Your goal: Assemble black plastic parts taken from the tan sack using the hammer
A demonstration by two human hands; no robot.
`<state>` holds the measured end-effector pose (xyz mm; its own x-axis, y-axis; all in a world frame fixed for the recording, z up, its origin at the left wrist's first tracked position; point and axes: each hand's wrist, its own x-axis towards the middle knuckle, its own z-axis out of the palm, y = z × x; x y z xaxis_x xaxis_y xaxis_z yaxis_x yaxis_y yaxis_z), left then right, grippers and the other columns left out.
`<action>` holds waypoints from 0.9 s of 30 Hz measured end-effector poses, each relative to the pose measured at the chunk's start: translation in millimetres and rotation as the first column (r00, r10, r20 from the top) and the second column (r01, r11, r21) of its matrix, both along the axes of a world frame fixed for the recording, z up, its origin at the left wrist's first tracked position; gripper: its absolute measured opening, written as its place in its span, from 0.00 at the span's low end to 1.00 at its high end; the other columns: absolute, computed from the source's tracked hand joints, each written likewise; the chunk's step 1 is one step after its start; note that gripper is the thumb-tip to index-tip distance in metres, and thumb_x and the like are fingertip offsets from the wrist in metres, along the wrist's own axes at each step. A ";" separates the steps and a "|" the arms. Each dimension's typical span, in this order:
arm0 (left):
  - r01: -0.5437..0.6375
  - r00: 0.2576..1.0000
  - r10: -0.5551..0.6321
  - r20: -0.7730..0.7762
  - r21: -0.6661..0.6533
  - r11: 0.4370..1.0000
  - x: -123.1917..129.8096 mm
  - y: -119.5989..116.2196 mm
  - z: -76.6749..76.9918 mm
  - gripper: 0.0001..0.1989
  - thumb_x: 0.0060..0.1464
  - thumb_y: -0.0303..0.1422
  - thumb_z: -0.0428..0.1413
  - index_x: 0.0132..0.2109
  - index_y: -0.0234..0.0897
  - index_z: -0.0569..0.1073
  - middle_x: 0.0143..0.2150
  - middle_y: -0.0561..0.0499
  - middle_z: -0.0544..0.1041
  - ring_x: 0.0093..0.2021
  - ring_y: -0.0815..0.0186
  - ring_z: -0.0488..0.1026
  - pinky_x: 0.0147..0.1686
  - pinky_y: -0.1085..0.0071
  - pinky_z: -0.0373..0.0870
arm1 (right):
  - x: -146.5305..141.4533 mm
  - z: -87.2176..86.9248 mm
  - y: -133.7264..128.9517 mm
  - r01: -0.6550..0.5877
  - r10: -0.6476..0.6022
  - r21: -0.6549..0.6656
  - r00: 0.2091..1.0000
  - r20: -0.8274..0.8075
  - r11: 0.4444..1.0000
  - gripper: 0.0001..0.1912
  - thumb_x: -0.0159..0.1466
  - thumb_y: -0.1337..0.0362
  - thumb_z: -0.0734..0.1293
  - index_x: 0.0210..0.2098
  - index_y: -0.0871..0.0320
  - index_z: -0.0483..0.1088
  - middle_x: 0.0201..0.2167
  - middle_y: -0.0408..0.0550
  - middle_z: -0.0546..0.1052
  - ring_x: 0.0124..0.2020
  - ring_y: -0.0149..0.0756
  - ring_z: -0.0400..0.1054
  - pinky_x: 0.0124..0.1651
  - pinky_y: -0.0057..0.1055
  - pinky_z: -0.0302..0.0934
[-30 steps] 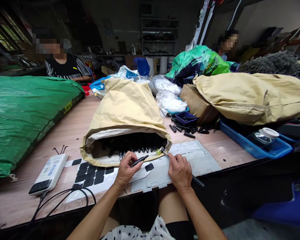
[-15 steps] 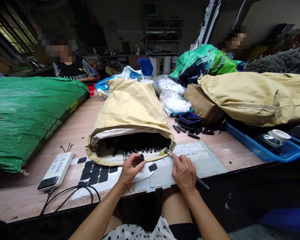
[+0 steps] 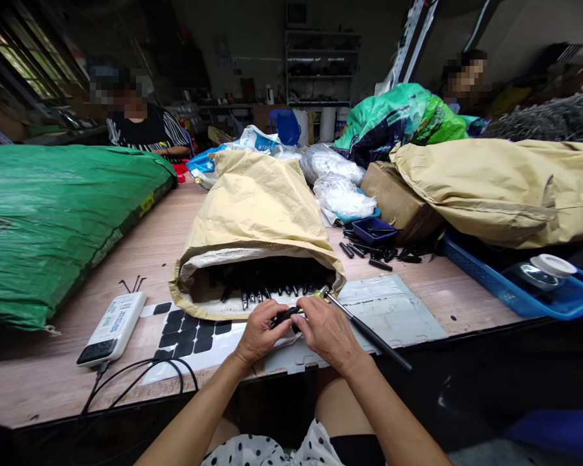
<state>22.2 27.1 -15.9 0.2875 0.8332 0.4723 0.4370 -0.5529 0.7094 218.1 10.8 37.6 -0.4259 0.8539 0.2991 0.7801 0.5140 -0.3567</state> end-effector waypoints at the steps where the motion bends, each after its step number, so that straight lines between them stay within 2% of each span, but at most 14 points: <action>1: 0.005 1.000 -0.005 -0.021 0.022 1.000 0.3 0.3 -1.2 0.08 0.59 0.35 0.60 0.44 0.37 0.78 0.32 0.50 0.75 0.35 0.63 0.70 0.37 0.67 0.64 | 0.8 -0.9 1.0 0.006 -0.006 -0.002 0.999 0.031 1.000 0.06 0.71 0.61 0.61 0.45 0.54 0.66 0.38 0.48 0.74 0.41 0.40 0.68 0.44 0.35 0.60; 6: 0.059 0.995 -0.054 -0.079 0.059 0.997 1.2 0.3 -4.2 0.09 0.62 0.35 0.57 0.46 0.36 0.78 0.34 0.48 0.76 0.36 0.62 0.70 0.40 0.65 0.65 | 7.4 -6.2 5.1 -0.039 0.040 -0.009 0.991 0.125 0.999 0.04 0.72 0.62 0.60 0.42 0.54 0.65 0.38 0.48 0.73 0.41 0.39 0.66 0.42 0.34 0.58; 11: 0.140 0.982 -0.134 -0.134 0.035 0.990 0.5 -2.3 -2.6 0.10 0.64 0.35 0.54 0.47 0.36 0.77 0.35 0.46 0.77 0.37 0.61 0.70 0.42 0.63 0.66 | 7.9 -16.3 10.0 -0.147 0.147 -0.058 0.989 0.000 0.987 0.08 0.71 0.67 0.58 0.35 0.55 0.63 0.34 0.46 0.72 0.38 0.37 0.64 0.42 0.33 0.57; 15: 0.160 0.977 -0.157 -0.145 0.009 0.987 0.4 -3.6 -1.3 0.10 0.64 0.35 0.53 0.46 0.37 0.78 0.36 0.46 0.78 0.37 0.61 0.71 0.43 0.62 0.67 | 8.9 -19.7 12.2 -0.188 0.179 -0.098 0.980 -0.089 0.977 0.09 0.70 0.68 0.59 0.33 0.55 0.62 0.33 0.46 0.71 0.36 0.36 0.63 0.40 0.32 0.57; 19: 0.169 0.982 -0.173 -0.071 -0.060 0.984 0.9 -3.4 -0.3 0.12 0.64 0.34 0.55 0.51 0.38 0.77 0.40 0.46 0.80 0.41 0.61 0.73 0.45 0.63 0.68 | 12.2 -16.2 11.3 -0.174 0.151 -0.146 0.976 -0.154 0.974 0.08 0.71 0.66 0.59 0.34 0.55 0.63 0.32 0.44 0.71 0.36 0.35 0.64 0.40 0.31 0.58; 22: 0.117 0.993 -0.117 0.010 -0.143 0.983 1.0 -2.5 0.0 0.15 0.60 0.34 0.58 0.54 0.39 0.75 0.43 0.46 0.80 0.43 0.61 0.74 0.46 0.64 0.69 | 15.9 -14.7 9.5 -0.146 0.108 -0.179 0.973 -0.206 0.973 0.07 0.71 0.64 0.60 0.36 0.55 0.65 0.32 0.43 0.71 0.36 0.34 0.65 0.40 0.30 0.59; 24: 0.101 0.995 -0.096 0.032 -0.184 0.978 0.5 -1.8 0.4 0.14 0.60 0.34 0.59 0.52 0.39 0.76 0.43 0.46 0.80 0.43 0.60 0.74 0.46 0.65 0.69 | 18.5 -15.7 7.8 -0.136 0.090 -0.194 0.969 -0.229 0.972 0.05 0.71 0.63 0.61 0.39 0.55 0.66 0.34 0.43 0.72 0.36 0.33 0.65 0.40 0.30 0.59; 27: 0.137 0.990 -0.138 0.009 -0.201 0.970 -0.5 -1.0 2.5 0.10 0.63 0.36 0.56 0.48 0.39 0.78 0.42 0.47 0.80 0.43 0.60 0.74 0.47 0.64 0.68 | 21.0 -18.5 4.8 -0.126 0.081 -0.195 0.972 -0.221 0.973 0.05 0.69 0.63 0.64 0.44 0.55 0.67 0.37 0.45 0.73 0.36 0.34 0.66 0.41 0.30 0.60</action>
<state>21.6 26.0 -13.4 0.4076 0.8634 0.2973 0.3708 -0.4540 0.8101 239.1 15.5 19.1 -0.4617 0.8610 0.2133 0.6222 0.4858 -0.6139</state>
